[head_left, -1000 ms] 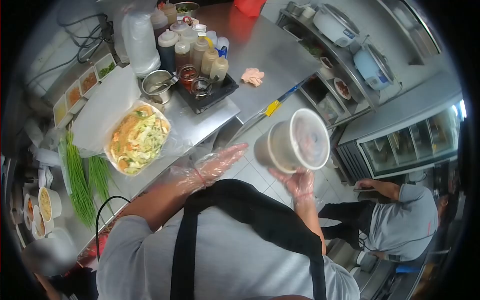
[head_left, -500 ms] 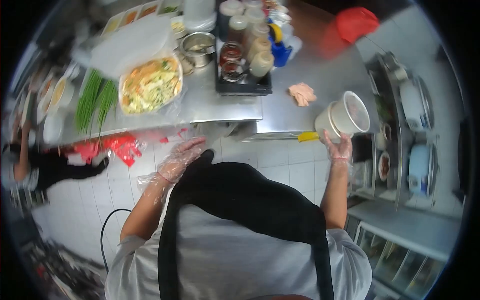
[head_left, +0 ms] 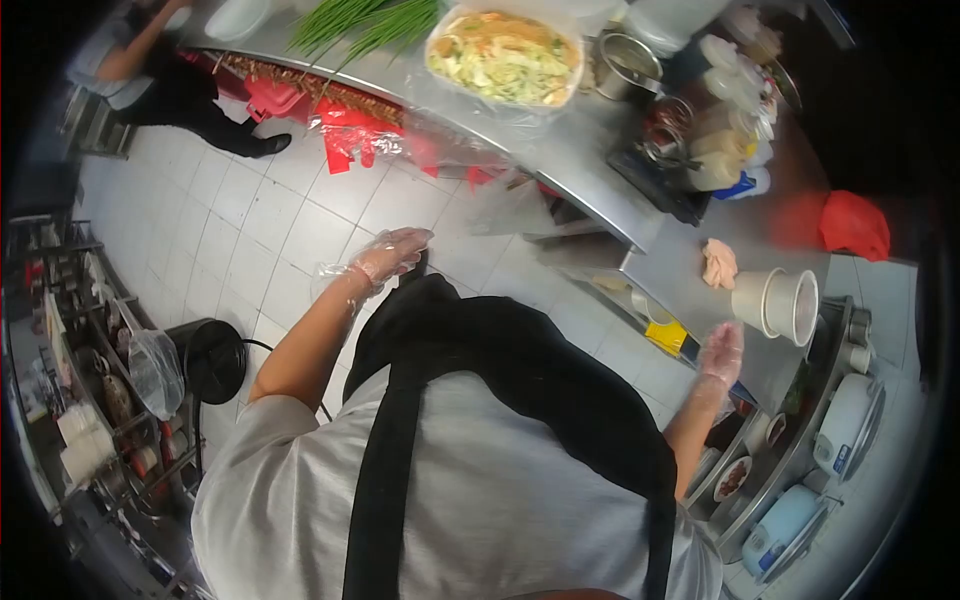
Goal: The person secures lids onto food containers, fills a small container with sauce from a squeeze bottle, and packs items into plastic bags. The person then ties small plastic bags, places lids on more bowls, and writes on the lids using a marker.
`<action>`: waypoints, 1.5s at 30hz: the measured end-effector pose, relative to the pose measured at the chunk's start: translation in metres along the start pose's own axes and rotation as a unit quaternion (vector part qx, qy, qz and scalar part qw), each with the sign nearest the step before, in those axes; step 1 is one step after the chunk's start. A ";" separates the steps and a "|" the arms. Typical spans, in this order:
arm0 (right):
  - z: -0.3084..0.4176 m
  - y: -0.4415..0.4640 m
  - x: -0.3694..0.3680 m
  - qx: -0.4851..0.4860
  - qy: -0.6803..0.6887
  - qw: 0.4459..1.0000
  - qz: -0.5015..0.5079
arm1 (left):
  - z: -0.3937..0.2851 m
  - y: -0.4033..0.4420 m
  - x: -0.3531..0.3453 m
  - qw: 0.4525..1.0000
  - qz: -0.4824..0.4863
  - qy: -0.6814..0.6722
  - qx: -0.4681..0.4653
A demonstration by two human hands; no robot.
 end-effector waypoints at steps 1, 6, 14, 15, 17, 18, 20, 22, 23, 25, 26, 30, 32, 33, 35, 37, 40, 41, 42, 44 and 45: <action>-0.020 -0.014 -0.026 -0.004 -0.025 1.000 -0.007 | 0.005 0.002 0.007 1.000 -0.006 -0.004 0.003; -0.198 -0.083 -0.184 -0.148 -0.228 0.939 0.209 | 0.015 0.004 0.044 1.000 0.011 0.015 -0.013; -0.416 -0.082 -0.386 -0.047 -0.727 0.659 0.185 | 0.055 -0.008 0.158 0.990 0.011 0.143 -0.010; -0.438 -0.063 -0.393 0.043 -0.769 0.601 0.213 | 0.062 -0.014 0.174 0.990 0.001 0.139 -0.005; -0.478 -0.016 -0.398 0.039 -0.841 0.496 0.214 | 0.094 -0.022 0.208 0.995 -0.031 0.095 0.022; -0.492 -0.001 -0.397 0.005 -0.862 0.462 0.208 | 0.112 -0.027 0.222 0.996 -0.048 0.071 0.036; -0.515 0.013 -0.388 -0.050 -0.886 0.405 0.219 | 0.146 -0.034 0.244 0.997 -0.046 0.026 0.055; -0.531 0.014 -0.378 -0.080 -0.892 0.375 0.238 | 0.161 -0.041 0.252 0.995 -0.054 -0.028 0.074; -0.536 0.011 -0.374 -0.083 -0.892 0.371 0.246 | 0.165 -0.042 0.254 0.996 -0.043 -0.027 0.079; -0.543 0.008 -0.371 -0.067 -0.889 0.371 0.259 | 0.163 -0.044 0.253 0.996 -0.026 -0.024 0.086; -0.544 0.009 -0.371 -0.050 -0.886 0.376 0.266 | 0.158 -0.044 0.254 0.996 -0.031 -0.025 0.074; -0.552 0.037 -0.366 -0.038 -0.839 0.436 0.322 | 0.137 -0.038 0.259 0.997 -0.054 0.043 0.046; -0.573 0.034 -0.329 -0.160 -0.745 0.561 0.325 | 0.138 -0.038 0.254 0.994 -0.057 0.080 0.052; -0.576 0.018 -0.313 -0.226 -0.636 0.697 0.240 | 0.144 -0.034 0.248 0.993 -0.056 0.082 0.057; -0.556 -0.040 -0.307 -0.172 -0.491 0.842 0.147 | 0.134 -0.035 0.234 0.986 -0.054 0.152 0.050; -0.534 -0.116 -0.302 -0.145 -0.434 0.878 0.143 | 0.097 -0.041 0.198 0.957 -0.046 0.286 0.026; -0.470 -0.220 -0.323 -0.232 -0.489 0.817 0.198 | 0.016 -0.049 0.118 0.852 -0.068 0.460 -0.239; -0.450 -0.242 -0.332 -0.267 -0.395 0.845 0.240 | -0.007 -0.053 0.085 0.813 -0.045 0.504 -0.289; -0.423 -0.264 -0.346 -0.296 -0.296 0.864 0.280 | -0.020 -0.054 0.049 0.780 -0.017 0.544 -0.310; -0.360 -0.285 -0.368 -0.314 -0.162 0.875 0.331 | -0.038 -0.062 -0.013 0.730 0.010 0.555 -0.399; -0.319 -0.281 -0.369 -0.306 -0.130 0.878 0.345 | -0.041 -0.059 -0.029 0.755 0.017 0.525 -0.392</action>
Point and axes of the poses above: each hand's wrist, its own y-axis towards the middle knuckle, its own x-axis out of the back of the hand, z = x × y, the point moved 8 cm from there along y, towards the middle knuckle, and after that the axes turned 7 degrees about z, right-handed, at the moved point
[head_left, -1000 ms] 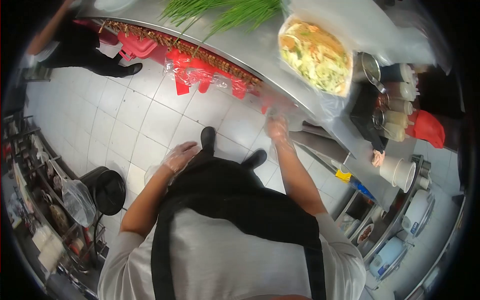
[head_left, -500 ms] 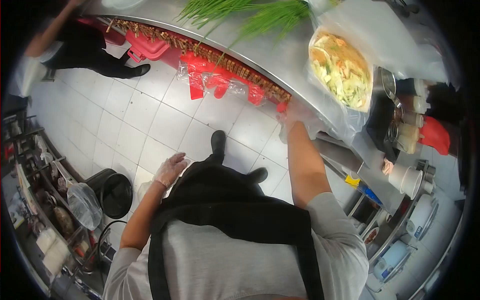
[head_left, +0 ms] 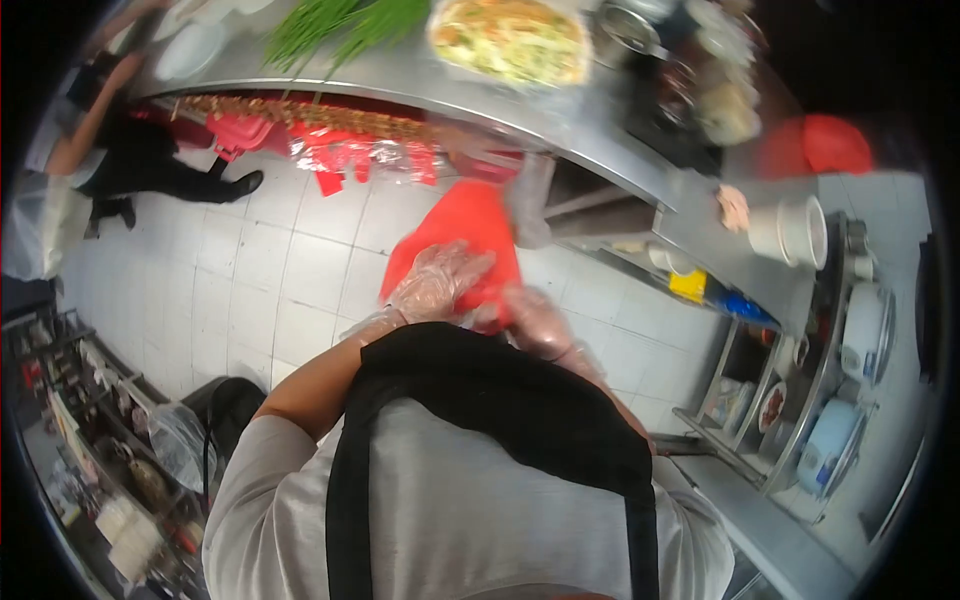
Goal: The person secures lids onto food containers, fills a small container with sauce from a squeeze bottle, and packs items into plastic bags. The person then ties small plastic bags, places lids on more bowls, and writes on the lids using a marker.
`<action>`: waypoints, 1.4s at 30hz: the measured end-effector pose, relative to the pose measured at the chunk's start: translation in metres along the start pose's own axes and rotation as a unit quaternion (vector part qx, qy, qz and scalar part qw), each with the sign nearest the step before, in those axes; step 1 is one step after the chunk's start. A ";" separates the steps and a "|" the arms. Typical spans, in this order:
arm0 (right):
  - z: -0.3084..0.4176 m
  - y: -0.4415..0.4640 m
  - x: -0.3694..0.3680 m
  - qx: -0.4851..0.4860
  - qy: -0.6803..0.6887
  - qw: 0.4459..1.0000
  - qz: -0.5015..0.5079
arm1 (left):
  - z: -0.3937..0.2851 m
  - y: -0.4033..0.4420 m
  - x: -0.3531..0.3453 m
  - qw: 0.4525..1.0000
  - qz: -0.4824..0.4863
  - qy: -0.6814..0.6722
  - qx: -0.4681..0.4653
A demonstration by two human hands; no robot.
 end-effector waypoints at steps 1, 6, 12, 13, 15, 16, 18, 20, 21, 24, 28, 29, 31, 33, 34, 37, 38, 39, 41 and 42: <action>0.029 -0.022 0.006 0.023 0.020 0.999 0.019 | -0.012 0.012 -0.007 0.999 -0.001 -0.039 0.009; 0.097 -0.103 0.108 0.155 0.331 0.930 0.030 | -0.055 0.060 -0.028 0.952 0.024 -0.292 0.091; 0.175 -0.182 0.183 0.325 0.211 0.889 -0.245 | -0.118 0.099 -0.010 0.840 -0.100 -0.506 0.170; 0.174 -0.180 0.184 0.298 0.129 0.922 -0.213 | -0.134 0.108 -0.005 0.833 -0.082 -0.522 0.164; 0.182 -0.173 0.141 0.204 -0.006 0.953 -0.224 | -0.162 0.133 -0.011 0.814 -0.029 -0.566 0.126; 0.181 -0.160 0.134 0.189 -0.062 0.944 -0.265 | -0.177 0.145 -0.019 0.800 0.008 -0.593 0.096; 0.184 -0.152 0.147 0.186 -0.120 0.924 -0.311 | -0.182 0.167 -0.042 0.781 0.042 -0.618 0.079; 0.197 -0.142 0.173 0.221 -0.138 0.913 -0.315 | -0.167 0.197 -0.063 0.777 0.022 -0.622 0.093; 0.206 -0.142 0.175 0.251 -0.048 0.926 -0.279 | -0.180 0.208 -0.053 0.717 0.034 -0.693 0.066; 0.234 -0.162 0.211 0.267 -0.074 0.914 -0.296 | -0.212 0.233 -0.018 0.578 0.057 -0.814 0.014; 0.275 -0.176 0.191 0.285 -0.329 0.842 -0.319 | -0.221 0.279 -0.025 0.721 0.057 -0.690 0.041; 0.273 -0.176 0.199 0.295 -0.276 0.856 -0.321 | -0.226 0.289 -0.027 0.803 0.079 -0.590 0.032; 0.272 -0.185 0.223 0.290 -0.233 0.861 -0.346 | -0.229 0.308 -0.027 0.890 0.068 -0.448 0.049; 0.281 -0.201 0.252 0.332 -0.269 0.833 -0.352 | -0.243 0.312 0.004 0.965 -0.065 -0.226 -0.119; 0.284 -0.208 0.266 0.337 -0.189 0.846 -0.366 | -0.249 0.307 0.009 0.966 -0.129 -0.107 -0.199; 0.287 -0.225 0.311 0.319 0.015 0.870 -0.377 | -0.221 0.339 0.000 0.694 -0.051 -0.717 -0.038; 0.294 -0.228 0.314 0.327 0.042 0.880 -0.342 | -0.235 0.335 0.007 0.593 -0.046 -0.803 -0.012; 0.302 -0.229 0.313 0.335 0.071 0.889 -0.305 | -0.236 0.337 0.001 0.527 -0.032 -0.849 -0.006; 0.306 -0.242 0.339 0.304 -0.044 0.913 -0.268 | -0.242 0.330 0.016 0.544 -0.069 -0.836 -0.041; 0.317 -0.258 0.338 0.259 -0.191 0.899 -0.297 | -0.248 0.326 0.025 0.554 -0.086 -0.826 -0.060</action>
Point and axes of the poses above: each hand's wrist, its own y-axis towards the middle knuckle, its own x-axis out of the back of the hand, z = x × y, the point moved 8 cm from there along y, towards the middle knuckle, and after that the axes turned 7 degrees about z, right-handed, at the moved point
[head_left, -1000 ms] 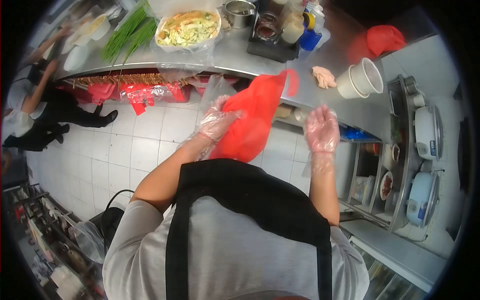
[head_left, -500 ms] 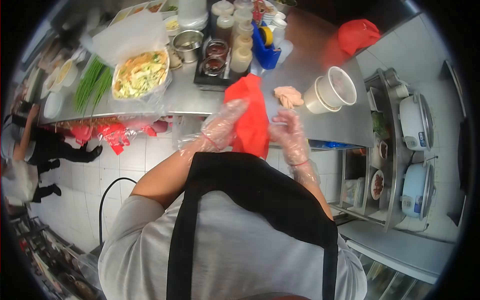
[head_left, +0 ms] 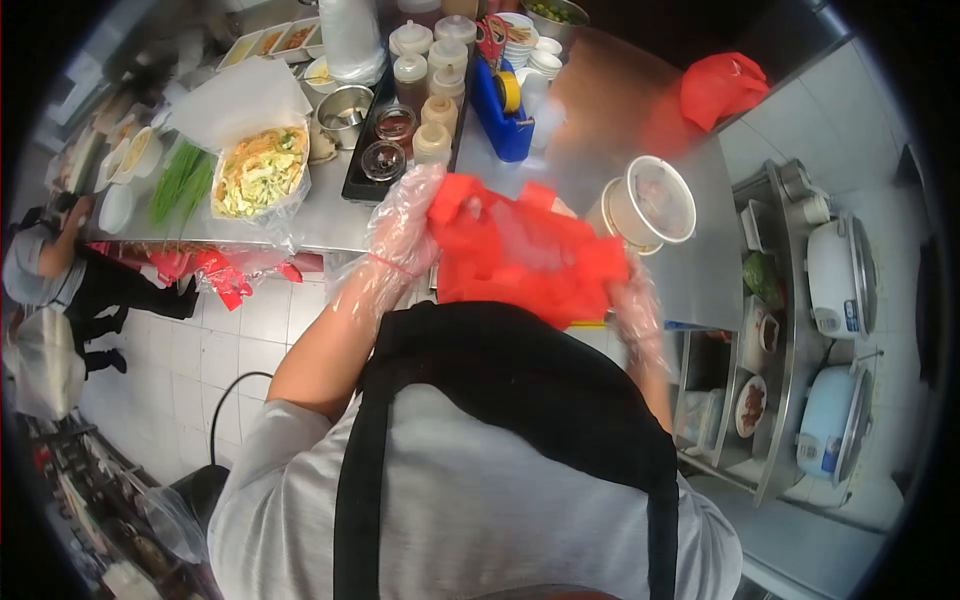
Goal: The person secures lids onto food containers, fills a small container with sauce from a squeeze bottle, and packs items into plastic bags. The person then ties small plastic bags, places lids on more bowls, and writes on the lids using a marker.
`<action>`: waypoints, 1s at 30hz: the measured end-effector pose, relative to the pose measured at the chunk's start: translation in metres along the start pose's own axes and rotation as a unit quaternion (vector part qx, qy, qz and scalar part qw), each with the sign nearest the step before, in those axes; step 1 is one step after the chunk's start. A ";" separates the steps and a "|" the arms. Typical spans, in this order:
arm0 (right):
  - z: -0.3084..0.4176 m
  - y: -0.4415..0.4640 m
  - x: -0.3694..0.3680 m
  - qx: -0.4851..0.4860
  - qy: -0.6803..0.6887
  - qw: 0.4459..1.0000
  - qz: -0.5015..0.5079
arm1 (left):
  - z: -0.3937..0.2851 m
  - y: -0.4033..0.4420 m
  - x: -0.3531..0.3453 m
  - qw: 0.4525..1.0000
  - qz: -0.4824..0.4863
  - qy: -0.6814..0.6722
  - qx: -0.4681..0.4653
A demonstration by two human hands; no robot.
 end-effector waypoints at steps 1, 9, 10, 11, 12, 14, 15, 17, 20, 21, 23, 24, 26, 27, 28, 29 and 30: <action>0.027 -0.007 0.007 0.003 -0.157 0.987 0.015 | -0.004 -0.004 -0.009 0.996 -0.029 0.085 -0.009; 0.112 0.012 -0.094 0.333 -0.436 0.831 0.093 | 0.023 -0.056 -0.117 0.916 0.188 0.353 -0.042; 0.080 0.036 -0.087 0.256 -0.407 0.867 0.130 | 0.015 -0.066 -0.104 0.942 0.106 0.319 -0.020; 0.060 0.051 -0.086 0.181 -0.376 0.893 0.171 | -0.001 -0.081 -0.091 0.959 0.022 0.283 -0.006; 0.071 0.050 -0.086 0.209 -0.360 0.898 0.142 | -0.017 -0.093 -0.076 0.968 -0.062 0.244 0.004; 0.092 0.039 -0.082 0.257 -0.326 0.906 0.080 | -0.050 -0.104 -0.033 0.795 -0.146 0.582 -0.088; 0.100 0.032 -0.084 0.400 -0.341 0.848 0.067 | -0.059 -0.114 -0.054 0.598 -0.217 0.766 -0.092; 0.107 0.019 -0.100 0.453 -0.405 0.790 0.087 | -0.025 -0.101 -0.136 0.448 -0.139 0.860 -0.202; 0.102 -0.015 -0.125 0.520 -0.400 0.726 0.205 | 0.013 -0.076 -0.130 0.413 -0.083 0.877 -0.230; 0.097 -0.032 -0.129 0.539 -0.379 0.707 0.256 | 0.020 -0.064 -0.104 0.435 -0.075 0.870 -0.220; 0.063 -0.031 -0.127 0.485 -0.381 0.741 0.265 | 0.012 -0.052 -0.016 0.753 -0.136 0.619 -0.176; 0.051 -0.019 -0.121 0.422 -0.364 0.790 0.256 | 0.013 -0.048 0.014 0.868 -0.155 0.452 -0.136; 0.038 0.014 -0.088 0.338 -0.409 0.830 0.174 | 0.041 -0.064 0.010 0.915 -0.066 0.398 0.030; 0.028 0.031 -0.070 0.308 -0.408 0.847 0.149 | 0.060 -0.077 0.005 0.924 -0.021 0.365 0.110; 0.024 0.045 -0.055 0.277 -0.406 0.862 0.123 | 0.076 -0.084 0.010 0.922 -0.047 0.347 0.164; 0.011 0.044 -0.042 0.222 -0.444 0.861 0.115 | 0.083 -0.086 0.007 0.936 -0.055 0.295 0.181; 0.006 0.039 -0.033 0.164 -0.480 0.855 0.106 | 0.085 -0.084 -0.010 0.947 -0.064 0.242 0.201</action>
Point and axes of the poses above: each hand's wrist, its own y-axis towards the middle knuckle, its own x-axis out of the back of the hand, z = x × y, the point moved 8 cm from there along y, towards the middle knuckle, and after that the axes turned 7 degrees about z, right-handed, at the moved point
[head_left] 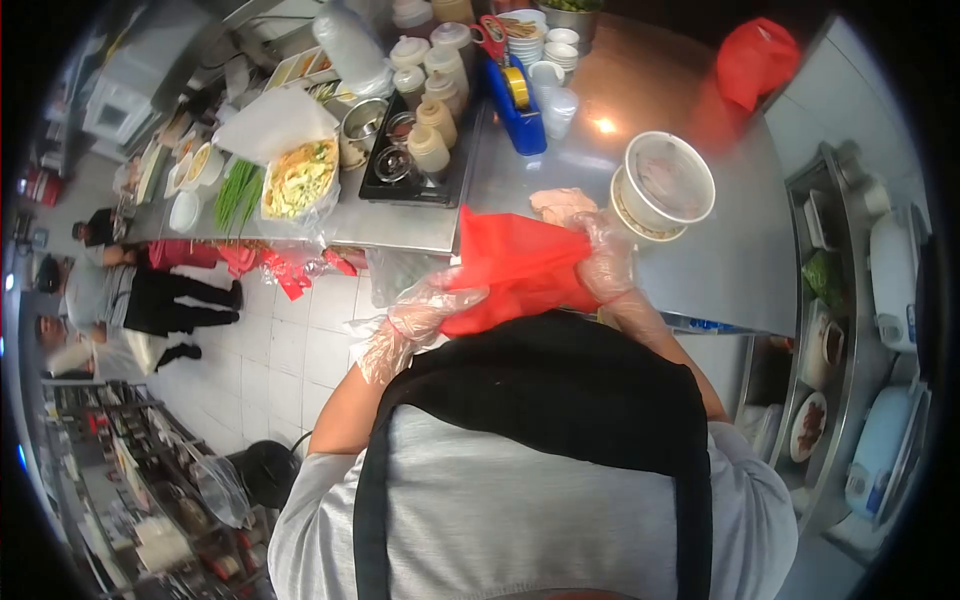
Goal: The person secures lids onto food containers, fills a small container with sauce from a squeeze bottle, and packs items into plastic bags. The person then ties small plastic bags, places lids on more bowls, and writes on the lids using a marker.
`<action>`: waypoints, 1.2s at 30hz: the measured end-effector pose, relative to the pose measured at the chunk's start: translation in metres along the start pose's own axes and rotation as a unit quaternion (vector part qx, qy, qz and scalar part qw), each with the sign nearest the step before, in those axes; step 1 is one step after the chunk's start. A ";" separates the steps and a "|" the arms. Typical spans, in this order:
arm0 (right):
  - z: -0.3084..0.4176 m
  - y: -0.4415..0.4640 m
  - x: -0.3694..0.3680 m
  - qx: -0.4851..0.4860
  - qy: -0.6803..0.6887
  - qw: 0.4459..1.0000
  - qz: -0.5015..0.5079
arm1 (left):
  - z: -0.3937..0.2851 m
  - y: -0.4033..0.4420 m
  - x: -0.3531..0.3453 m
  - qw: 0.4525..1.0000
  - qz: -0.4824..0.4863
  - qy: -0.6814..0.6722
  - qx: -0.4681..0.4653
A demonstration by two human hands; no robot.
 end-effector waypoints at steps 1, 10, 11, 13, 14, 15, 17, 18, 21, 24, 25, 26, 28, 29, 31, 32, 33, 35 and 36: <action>-0.007 -0.010 -0.005 -0.046 0.243 0.968 0.042 | 0.000 0.004 0.009 0.985 -0.049 0.158 0.052; 0.019 -0.074 0.057 -0.005 0.250 0.967 0.040 | -0.035 0.094 0.016 0.875 -0.046 0.450 -0.174; 0.014 -0.077 0.063 -0.029 0.162 0.986 0.032 | -0.018 0.098 0.008 0.951 0.027 0.299 -0.074; 0.007 -0.079 0.075 -0.036 0.050 0.998 -0.023 | -0.043 0.077 -0.055 0.888 0.098 0.428 -0.138; 0.007 -0.079 0.078 -0.036 0.051 0.998 -0.020 | -0.046 0.074 -0.080 0.846 0.134 0.486 -0.172; 0.010 -0.079 0.081 -0.036 0.053 0.998 -0.015 | -0.050 0.076 -0.095 0.775 0.097 0.584 -0.220; 0.026 -0.081 0.082 -0.034 0.042 0.998 0.029 | -0.047 0.077 -0.120 0.642 0.056 0.702 -0.302; 0.019 -0.081 0.077 -0.131 0.200 0.970 0.029 | -0.045 0.079 -0.128 0.591 0.049 0.730 -0.339; 0.007 -0.097 0.078 -0.120 0.125 0.984 -0.035 | -0.015 0.115 -0.107 0.779 0.193 0.516 -0.299; -0.052 -0.132 0.105 -0.231 -0.070 0.955 -0.171 | 0.026 0.131 -0.086 0.959 0.265 0.096 0.007; -0.071 -0.149 0.115 -0.283 -0.053 0.926 -0.244 | 0.022 0.111 -0.100 0.957 0.243 0.151 0.041; -0.075 -0.153 0.114 -0.276 -0.091 0.914 -0.284 | 0.015 0.096 -0.114 0.951 0.220 0.205 0.073; -0.070 -0.157 0.117 -0.255 -0.167 0.880 -0.363 | 0.003 0.095 -0.121 0.915 0.198 0.342 0.076; -0.098 -0.165 0.099 -0.424 -0.082 0.867 -0.249 | -0.004 0.108 -0.106 0.854 0.168 0.491 0.038; -0.101 -0.164 0.065 -0.306 0.320 0.855 -0.268 | -0.006 0.135 -0.069 0.768 0.082 0.635 0.024; -0.065 -0.157 0.059 -0.281 0.499 0.791 -0.215 | 0.000 0.150 -0.045 0.757 0.030 0.652 0.036; -0.020 -0.148 0.058 -0.243 0.659 0.695 -0.154 | 0.005 0.163 -0.021 0.743 -0.023 0.667 0.049; 0.007 -0.143 0.069 -0.147 0.651 0.738 -0.102 | 0.000 0.168 -0.013 0.720 -0.050 0.692 0.023; 0.008 -0.143 0.069 -0.121 0.622 0.769 -0.084 | -0.003 0.165 -0.021 0.712 -0.025 0.702 -0.013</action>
Point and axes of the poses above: each hand's wrist, its own y-axis towards the middle knuckle, its own x-axis out of the back of the hand, z = x × y, the point moved 8 cm from there along y, towards the middle knuckle, and after that the axes turned 7 degrees about z, right-handed, at the moved point
